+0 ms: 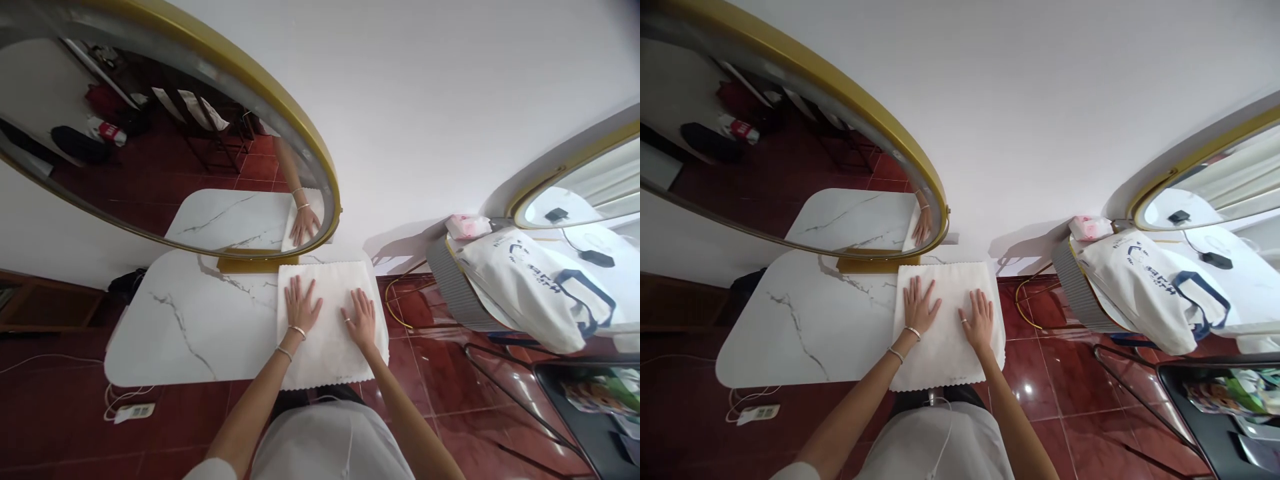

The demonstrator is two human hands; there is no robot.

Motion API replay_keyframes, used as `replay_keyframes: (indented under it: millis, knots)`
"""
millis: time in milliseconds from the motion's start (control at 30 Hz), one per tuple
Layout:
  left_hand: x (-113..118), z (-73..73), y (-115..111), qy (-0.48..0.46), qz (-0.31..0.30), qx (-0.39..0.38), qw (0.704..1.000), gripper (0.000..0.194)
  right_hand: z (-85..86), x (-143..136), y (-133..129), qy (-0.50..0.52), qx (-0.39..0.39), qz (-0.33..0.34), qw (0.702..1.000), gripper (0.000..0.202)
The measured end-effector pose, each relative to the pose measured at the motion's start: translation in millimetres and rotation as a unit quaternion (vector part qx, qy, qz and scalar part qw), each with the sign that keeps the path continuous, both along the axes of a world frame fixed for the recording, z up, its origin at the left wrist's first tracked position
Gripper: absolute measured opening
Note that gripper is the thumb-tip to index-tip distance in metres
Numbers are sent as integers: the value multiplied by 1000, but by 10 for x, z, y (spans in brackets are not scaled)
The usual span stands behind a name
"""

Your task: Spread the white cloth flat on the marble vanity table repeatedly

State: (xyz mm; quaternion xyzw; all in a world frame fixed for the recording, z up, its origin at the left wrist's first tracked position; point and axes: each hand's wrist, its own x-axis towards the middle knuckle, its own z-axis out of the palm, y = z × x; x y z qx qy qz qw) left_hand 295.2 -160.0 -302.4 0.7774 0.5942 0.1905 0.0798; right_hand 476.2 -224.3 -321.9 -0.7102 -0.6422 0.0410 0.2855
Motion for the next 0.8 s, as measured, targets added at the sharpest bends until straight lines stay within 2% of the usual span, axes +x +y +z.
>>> replay_keyframes:
  millis: [67,133,300,400,500,633,733,800]
  knots:
    - [-28,-77,-4,6,17,-7,1000,58,19,14,124,24,8,-20,999,57]
    - [-96,-105,33,2,10,-15,1000,58,46,-60,316,22,2,-13,1000,57]
    - [-448,-78,128,-15,16,-11,1000,57,93,-655,777,-100,-102,64,988,60]
    - [-794,-75,181,-11,40,-11,999,56,119,-1090,872,-135,-133,88,978,63]
    - [-1202,-81,258,1,50,-20,999,59,159,-1500,911,-138,-122,110,977,64]
    - [-1783,-59,346,17,86,-30,996,71,183,-2065,1015,-128,-107,180,969,64]
    - [-2159,-21,375,30,118,-39,992,77,177,-2441,1078,-117,-103,181,971,65]
    - [-2298,-3,390,40,126,-38,991,76,172,-2580,1083,-111,-99,170,974,65]
